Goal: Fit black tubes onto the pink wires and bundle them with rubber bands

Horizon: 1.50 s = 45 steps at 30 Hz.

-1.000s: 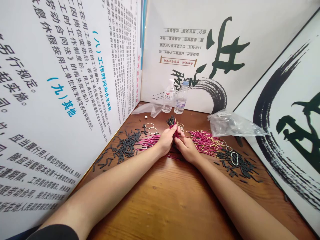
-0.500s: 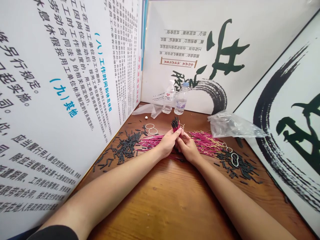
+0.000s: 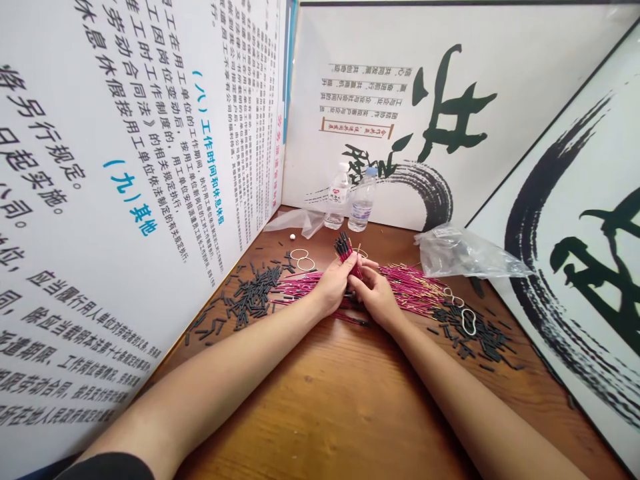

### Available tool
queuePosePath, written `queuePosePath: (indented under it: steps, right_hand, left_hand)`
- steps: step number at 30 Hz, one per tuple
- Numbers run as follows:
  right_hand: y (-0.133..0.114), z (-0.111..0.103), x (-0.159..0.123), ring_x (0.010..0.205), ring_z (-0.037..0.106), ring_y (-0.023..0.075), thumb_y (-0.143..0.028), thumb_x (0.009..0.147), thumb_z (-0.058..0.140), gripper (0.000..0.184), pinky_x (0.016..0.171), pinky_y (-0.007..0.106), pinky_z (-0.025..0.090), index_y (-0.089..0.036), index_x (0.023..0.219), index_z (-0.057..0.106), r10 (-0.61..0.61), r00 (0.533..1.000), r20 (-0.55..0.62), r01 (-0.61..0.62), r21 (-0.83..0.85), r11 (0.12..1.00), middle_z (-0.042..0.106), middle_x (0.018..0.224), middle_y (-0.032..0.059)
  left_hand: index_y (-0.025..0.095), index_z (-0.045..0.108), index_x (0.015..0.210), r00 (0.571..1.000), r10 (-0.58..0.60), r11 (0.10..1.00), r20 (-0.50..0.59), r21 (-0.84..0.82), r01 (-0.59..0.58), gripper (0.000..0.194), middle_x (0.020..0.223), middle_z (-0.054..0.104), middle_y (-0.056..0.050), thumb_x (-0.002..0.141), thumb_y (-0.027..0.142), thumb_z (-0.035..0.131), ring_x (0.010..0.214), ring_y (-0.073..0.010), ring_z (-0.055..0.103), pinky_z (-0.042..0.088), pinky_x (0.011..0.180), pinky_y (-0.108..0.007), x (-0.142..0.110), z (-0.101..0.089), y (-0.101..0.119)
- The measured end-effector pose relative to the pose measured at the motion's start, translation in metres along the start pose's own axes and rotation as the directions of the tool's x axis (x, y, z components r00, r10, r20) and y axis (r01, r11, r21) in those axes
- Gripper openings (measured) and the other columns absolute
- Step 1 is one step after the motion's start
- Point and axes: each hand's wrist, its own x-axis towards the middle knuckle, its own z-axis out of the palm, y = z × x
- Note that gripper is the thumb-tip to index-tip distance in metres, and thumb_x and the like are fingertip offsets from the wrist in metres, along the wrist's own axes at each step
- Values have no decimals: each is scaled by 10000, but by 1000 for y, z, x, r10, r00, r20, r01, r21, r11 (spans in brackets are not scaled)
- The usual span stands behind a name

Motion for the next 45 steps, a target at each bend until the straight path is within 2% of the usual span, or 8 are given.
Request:
queuePosePath:
  steps: [5, 10, 19, 27, 33, 37, 41, 45]
  right_hand:
    - [-6, 1, 2, 482, 414, 87, -480, 720, 621, 325, 480, 233, 330, -166, 756, 545, 82, 994, -71, -71, 145, 987, 509, 564, -30]
    - [2, -2, 4, 424, 340, 58, -457, 770, 604, 311, 434, 218, 230, -174, 700, 495, 149, 986, 81, -164, 242, 956, 473, 506, -47]
    - [-7, -5, 4, 449, 306, 31, -286, 627, 737, 348, 418, 175, 151, -190, 712, 413, 298, 922, 249, -388, 576, 720, 403, 580, -75]
    - [-5, -8, 4, 446, 329, 26, -326, 649, 743, 313, 398, 173, 139, -170, 755, 493, 299, 911, 285, -404, 465, 788, 457, 609, -59]
    - [-6, -13, 4, 394, 297, 27, -336, 633, 734, 311, 390, 167, 116, -179, 736, 487, 366, 839, 402, -495, 287, 820, 417, 486, -94]
    - [-2, -11, 6, 379, 307, 36, -370, 649, 689, 287, 389, 178, 151, -188, 707, 475, 333, 898, 287, -406, 254, 878, 458, 489, -84]
    - [1, -10, 7, 405, 312, 59, -402, 694, 617, 243, 418, 206, 212, -190, 691, 497, 222, 972, 74, -233, 218, 948, 427, 477, -76]
    - [1, -11, 6, 476, 342, 90, -382, 766, 543, 204, 486, 236, 280, -188, 705, 538, 98, 993, -61, -91, 110, 990, 415, 510, -57]
  left_hand:
    - [128, 587, 743, 1000, -3, 999, -7, 41, 3, 290, 875, 644, -62, 824, 406, 590, 639, -84, 532, 404, 534, -191, 0, -1, -4]
    - [135, 608, 820, 995, -96, 993, 36, 65, 94, 334, 749, 605, -35, 801, 469, 605, 494, -73, 499, 396, 408, -189, -1, -3, -6]
    - [149, 571, 821, 988, -142, 986, 55, 99, 136, 366, 797, 610, -35, 779, 511, 607, 499, -83, 517, 477, 425, -228, -2, -3, -5]
    - [144, 575, 745, 997, -74, 990, 8, 119, 73, 356, 705, 557, -17, 799, 496, 581, 575, -99, 508, 449, 494, -213, -2, 0, 2]
    - [155, 484, 669, 989, 64, 998, -134, -12, -67, 295, 662, 531, -6, 884, 355, 512, 666, -94, 509, 433, 682, -204, 7, -5, 7]
    - [169, 437, 692, 980, 34, 994, -197, -94, -53, 280, 554, 400, 43, 891, 349, 516, 543, -77, 445, 388, 573, -193, 8, -9, 7]
    - [169, 460, 748, 988, -57, 995, -141, -87, 45, 271, 544, 325, 71, 848, 394, 575, 445, -54, 341, 315, 453, -181, 4, -9, 5]
    - [178, 480, 820, 986, -139, 989, -90, -72, 133, 230, 551, 276, 85, 815, 376, 599, 402, -40, 246, 205, 373, -156, 2, -9, 4]
